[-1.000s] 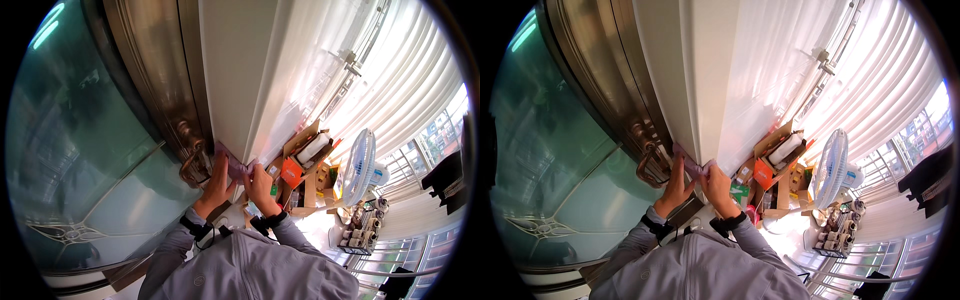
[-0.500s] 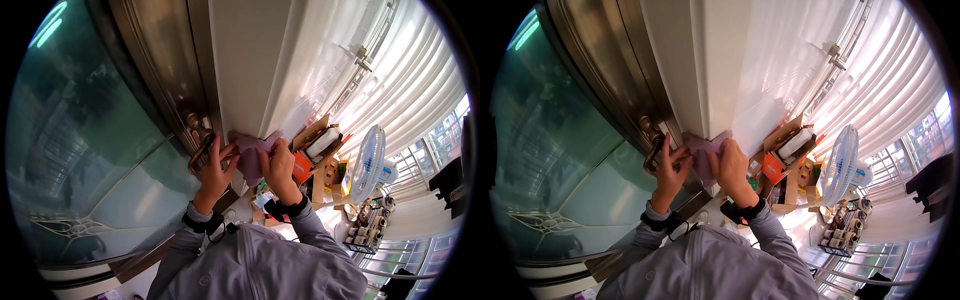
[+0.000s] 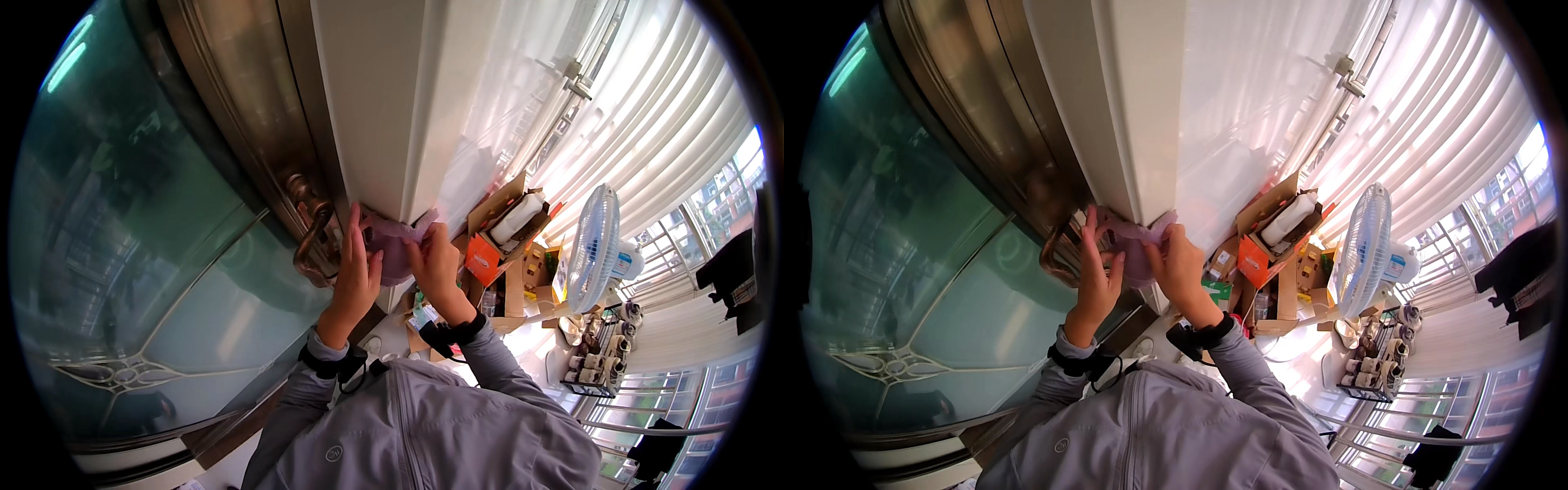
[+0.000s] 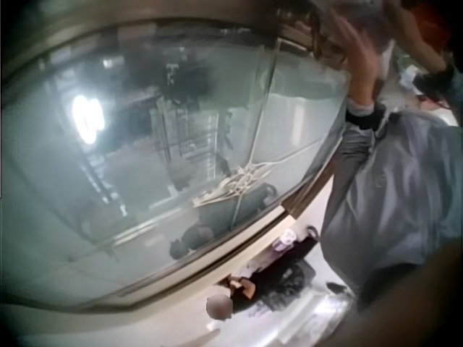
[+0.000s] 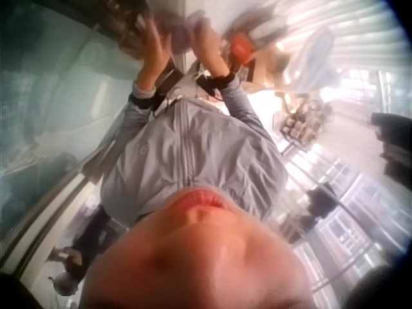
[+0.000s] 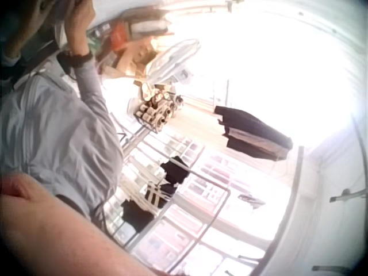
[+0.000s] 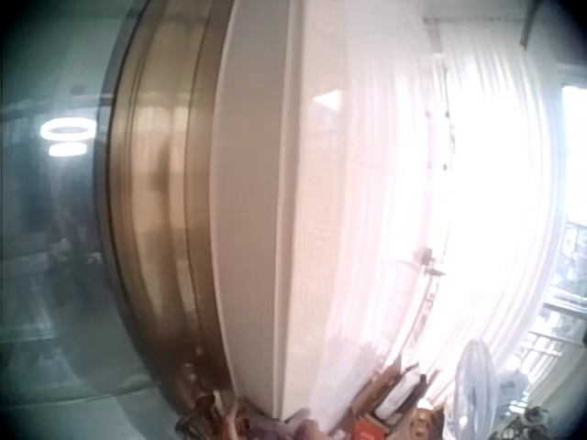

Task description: The person wipes the frame and glass panels of a sliding balcony door with a purple cloth, covering the vertical frame, handle, and large glass panes.

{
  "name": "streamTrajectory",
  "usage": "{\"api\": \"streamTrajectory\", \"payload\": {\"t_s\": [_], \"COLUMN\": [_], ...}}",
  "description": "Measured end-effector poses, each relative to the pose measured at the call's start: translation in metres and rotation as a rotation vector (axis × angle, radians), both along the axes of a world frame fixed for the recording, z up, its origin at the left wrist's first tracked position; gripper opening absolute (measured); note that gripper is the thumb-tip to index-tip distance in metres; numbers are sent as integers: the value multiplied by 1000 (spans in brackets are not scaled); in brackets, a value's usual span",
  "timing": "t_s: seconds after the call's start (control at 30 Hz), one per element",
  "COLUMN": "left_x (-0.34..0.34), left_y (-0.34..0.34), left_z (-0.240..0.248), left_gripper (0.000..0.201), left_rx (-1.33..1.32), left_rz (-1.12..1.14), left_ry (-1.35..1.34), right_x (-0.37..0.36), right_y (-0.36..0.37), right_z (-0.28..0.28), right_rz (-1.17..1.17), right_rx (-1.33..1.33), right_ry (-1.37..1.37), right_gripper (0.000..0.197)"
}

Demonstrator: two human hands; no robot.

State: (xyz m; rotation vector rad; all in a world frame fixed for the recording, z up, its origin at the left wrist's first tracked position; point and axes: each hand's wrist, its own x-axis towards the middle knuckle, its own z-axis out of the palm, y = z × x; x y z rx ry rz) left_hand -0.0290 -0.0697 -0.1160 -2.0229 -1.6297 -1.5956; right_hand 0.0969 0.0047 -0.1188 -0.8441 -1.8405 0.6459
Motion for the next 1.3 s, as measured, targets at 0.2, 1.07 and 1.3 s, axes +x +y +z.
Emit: {"api": "streamTrajectory", "payload": {"t_s": [0.2, 1.07, 1.3], "left_x": [6, 2, 5], "left_y": [4, 4, 11], "left_z": [-20, -8, 1], "left_gripper": [77, 91, 89], "left_rx": [-92, -148, 81], "left_rz": [-24, -4, 62], "left_ry": [-178, -380, -181], "right_x": [-3, 2, 6], "right_y": [-1, -2, 0], "right_z": [-30, 20, 26], "right_rz": [-46, 90, 109], "right_rx": [37, -42, -79], "right_ry": [-28, 1, -53], "right_gripper": [26, 23, 24]}}
